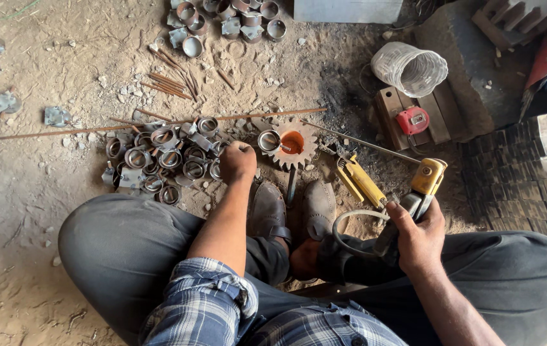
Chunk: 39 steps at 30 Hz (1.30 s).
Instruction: The person sits on the ground and welds small metal rings onto a gear-like metal piece using a handheld welding torch. They repeatedly pick up rings, position them, and apply the torch to fuse them.
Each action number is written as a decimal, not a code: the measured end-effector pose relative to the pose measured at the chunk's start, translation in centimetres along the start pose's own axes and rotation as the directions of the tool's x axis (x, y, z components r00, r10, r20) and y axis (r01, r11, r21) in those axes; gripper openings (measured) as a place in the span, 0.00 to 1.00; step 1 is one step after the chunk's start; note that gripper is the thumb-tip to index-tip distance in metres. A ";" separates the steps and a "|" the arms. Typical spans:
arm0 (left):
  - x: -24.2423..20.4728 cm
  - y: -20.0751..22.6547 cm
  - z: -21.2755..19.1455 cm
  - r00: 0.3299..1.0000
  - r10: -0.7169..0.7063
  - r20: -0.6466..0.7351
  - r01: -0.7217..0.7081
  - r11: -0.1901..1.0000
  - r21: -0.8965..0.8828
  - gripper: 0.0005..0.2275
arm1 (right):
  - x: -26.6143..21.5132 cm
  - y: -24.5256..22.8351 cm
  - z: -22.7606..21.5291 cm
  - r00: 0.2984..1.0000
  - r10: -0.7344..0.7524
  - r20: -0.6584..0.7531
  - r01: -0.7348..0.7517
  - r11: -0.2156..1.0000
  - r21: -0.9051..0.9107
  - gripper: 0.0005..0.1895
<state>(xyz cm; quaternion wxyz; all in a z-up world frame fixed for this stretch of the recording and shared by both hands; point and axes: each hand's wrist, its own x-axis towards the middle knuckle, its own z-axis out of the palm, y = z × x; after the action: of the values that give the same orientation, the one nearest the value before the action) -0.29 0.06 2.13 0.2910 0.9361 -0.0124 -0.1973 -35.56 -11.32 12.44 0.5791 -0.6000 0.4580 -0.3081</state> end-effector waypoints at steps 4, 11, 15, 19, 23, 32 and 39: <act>-0.1 -0.1 -0.2 1.000 -0.003 0.016 0.003 1.000 -0.015 0.05 | -0.1 -0.2 0.2 1.000 0.003 -0.026 -0.004 0.999 -0.041 0.17; -0.1 -0.6 0.4 0.993 0.114 -0.001 -0.114 0.991 0.070 0.03 | -0.1 0.0 0.4 0.997 -0.021 -0.069 0.014 0.995 -0.094 0.17; 0.1 -1.4 1.5 0.980 0.176 0.093 -0.183 0.980 0.074 0.06 | -0.1 -0.3 0.7 0.998 -0.019 -0.060 0.012 0.993 -0.118 0.18; 0.1 -2.4 3.0 0.842 0.526 0.118 -0.539 0.819 0.197 0.10 | 0.0 -0.8 1.1 0.999 0.009 -0.048 -0.015 0.990 -0.141 0.18; 0.7 -1.9 3.3 0.759 0.572 0.311 -0.650 0.686 0.327 0.19 | 0.2 -0.9 1.5 0.999 -0.001 -0.045 -0.005 0.992 -0.128 0.18; 2.0 1.4 2.4 0.745 0.457 0.486 -0.666 0.540 0.514 0.12 | 0.4 -0.4 1.2 0.997 -0.043 -0.070 0.035 0.992 -0.117 0.17; 2.7 1.6 3.1 0.716 0.476 0.511 -0.697 0.457 0.552 0.07 | 0.4 -0.4 1.1 0.996 -0.041 -0.077 0.037 0.998 -0.049 0.17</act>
<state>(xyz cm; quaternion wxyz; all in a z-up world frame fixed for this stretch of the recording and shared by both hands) 1.13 -3.35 -0.29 -0.0507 0.8678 -0.4548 -0.1939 -34.33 -11.23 12.56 0.5402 -0.6100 0.4756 -0.3315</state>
